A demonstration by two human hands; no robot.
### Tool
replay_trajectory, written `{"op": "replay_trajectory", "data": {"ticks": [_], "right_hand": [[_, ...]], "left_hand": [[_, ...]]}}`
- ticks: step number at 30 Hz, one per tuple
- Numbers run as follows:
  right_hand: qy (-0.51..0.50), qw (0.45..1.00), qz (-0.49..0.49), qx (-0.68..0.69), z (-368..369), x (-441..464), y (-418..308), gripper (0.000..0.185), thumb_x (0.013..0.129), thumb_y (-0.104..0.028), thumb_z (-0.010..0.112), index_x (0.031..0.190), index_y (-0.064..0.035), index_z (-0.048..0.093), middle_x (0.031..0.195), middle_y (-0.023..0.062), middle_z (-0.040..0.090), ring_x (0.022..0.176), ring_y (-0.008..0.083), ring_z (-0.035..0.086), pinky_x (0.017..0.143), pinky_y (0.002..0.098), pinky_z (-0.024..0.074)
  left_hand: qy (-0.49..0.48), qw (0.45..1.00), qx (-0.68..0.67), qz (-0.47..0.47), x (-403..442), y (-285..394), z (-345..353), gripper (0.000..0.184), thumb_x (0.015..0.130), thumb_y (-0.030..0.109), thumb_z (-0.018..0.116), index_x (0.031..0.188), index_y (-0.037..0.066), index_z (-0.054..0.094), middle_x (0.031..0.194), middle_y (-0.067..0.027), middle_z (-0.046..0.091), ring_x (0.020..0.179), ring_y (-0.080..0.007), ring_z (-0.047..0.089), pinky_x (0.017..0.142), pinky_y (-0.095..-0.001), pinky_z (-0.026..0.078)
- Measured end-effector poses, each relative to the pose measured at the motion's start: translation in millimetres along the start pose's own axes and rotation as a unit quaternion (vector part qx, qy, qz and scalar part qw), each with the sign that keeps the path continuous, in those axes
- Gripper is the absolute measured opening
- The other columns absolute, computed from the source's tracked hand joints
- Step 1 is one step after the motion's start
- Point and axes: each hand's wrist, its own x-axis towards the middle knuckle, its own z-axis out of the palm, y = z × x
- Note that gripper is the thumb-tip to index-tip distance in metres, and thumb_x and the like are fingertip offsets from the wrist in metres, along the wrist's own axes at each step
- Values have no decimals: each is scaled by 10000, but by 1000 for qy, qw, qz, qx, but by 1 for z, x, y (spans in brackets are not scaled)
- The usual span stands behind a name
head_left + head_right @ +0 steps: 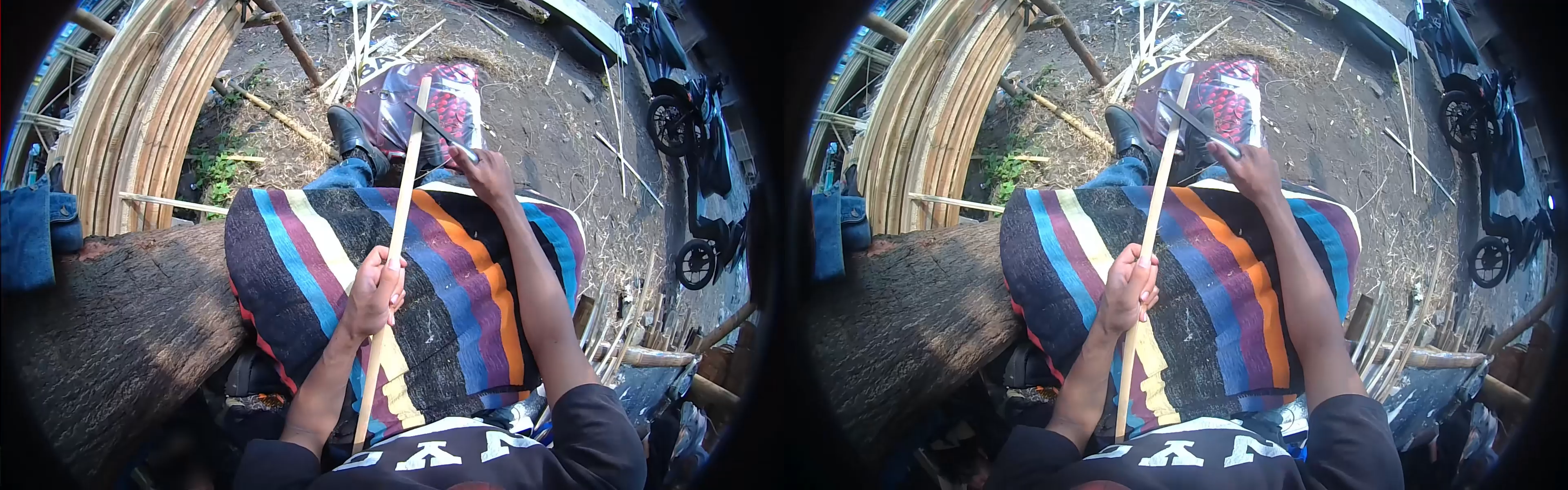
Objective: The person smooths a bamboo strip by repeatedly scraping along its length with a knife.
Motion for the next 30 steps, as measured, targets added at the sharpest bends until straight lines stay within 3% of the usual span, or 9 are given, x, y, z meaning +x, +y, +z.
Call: {"op": "replay_trajectory", "data": {"ticks": [3,5,10,14,16,21,23,28,30], "right_hand": [[37,996,84,24,9,14,21,916,874,-828,386,713,28,668,661,227,632,665,410,640,669,521,481],[41,983,59,167,1,4,13,875,908,-783,409,662,33,609,597,179,577,575,334,569,609,471,448],[-44,967,-82,239,-8,-43,-31,709,948,-628,524,687,29,568,550,131,510,529,217,474,553,388,404],[-87,965,-200,145,-8,-71,-63,705,845,-698,582,802,-3,692,643,193,630,653,361,673,637,449,511],[-164,958,-203,121,-6,-77,-70,737,816,-717,576,776,17,625,584,203,513,574,400,585,561,455,454],[-182,947,-237,122,-4,-87,-87,698,788,-710,624,747,-14,613,566,203,522,573,417,590,550,471,450],[-193,950,-237,68,-4,-86,-86,735,796,-770,576,788,-41,670,612,195,618,657,389,668,634,476,531],[-171,949,-265,0,4,-82,-79,792,773,-827,540,784,-43,654,606,186,617,642,384,663,614,475,514],[-155,948,-277,-27,7,-80,-76,812,761,-848,529,786,-46,652,605,184,617,637,383,661,611,474,509]], "left_hand": [[4,999,-37,-9,4,13,-2,222,1084,271,414,1069,52,446,587,27,385,345,-49,321,352,-198,328],[6,996,-93,2,6,21,-5,252,1077,294,441,1080,42,453,594,28,394,340,-46,332,348,-192,326],[50,996,-70,33,6,29,-16,262,1024,227,572,1132,7,478,705,6,488,338,-18,387,320,-176,307],[86,992,-86,21,5,34,-15,247,1001,149,580,1139,-55,592,697,6,522,347,-12,435,323,-172,329],[111,993,-22,30,5,32,-16,268,1014,167,554,1153,-56,607,685,0,533,354,-32,458,334,-180,354],[94,993,76,9,0,28,-20,253,1011,181,516,1133,0,645,690,-7,537,396,-58,471,360,-204,382],[95,989,116,13,0,26,-24,254,1014,191,521,1131,4,646,685,-5,525,400,-54,465,362,-201,375],[89,983,155,34,1,26,-23,266,1022,228,537,1119,8,650,673,3,499,412,-40,438,364,-196,348],[103,984,144,33,0,29,-20,238,1020,223,544,944,18,638,629,12,509,449,-48,445,392,-225,349]]}}
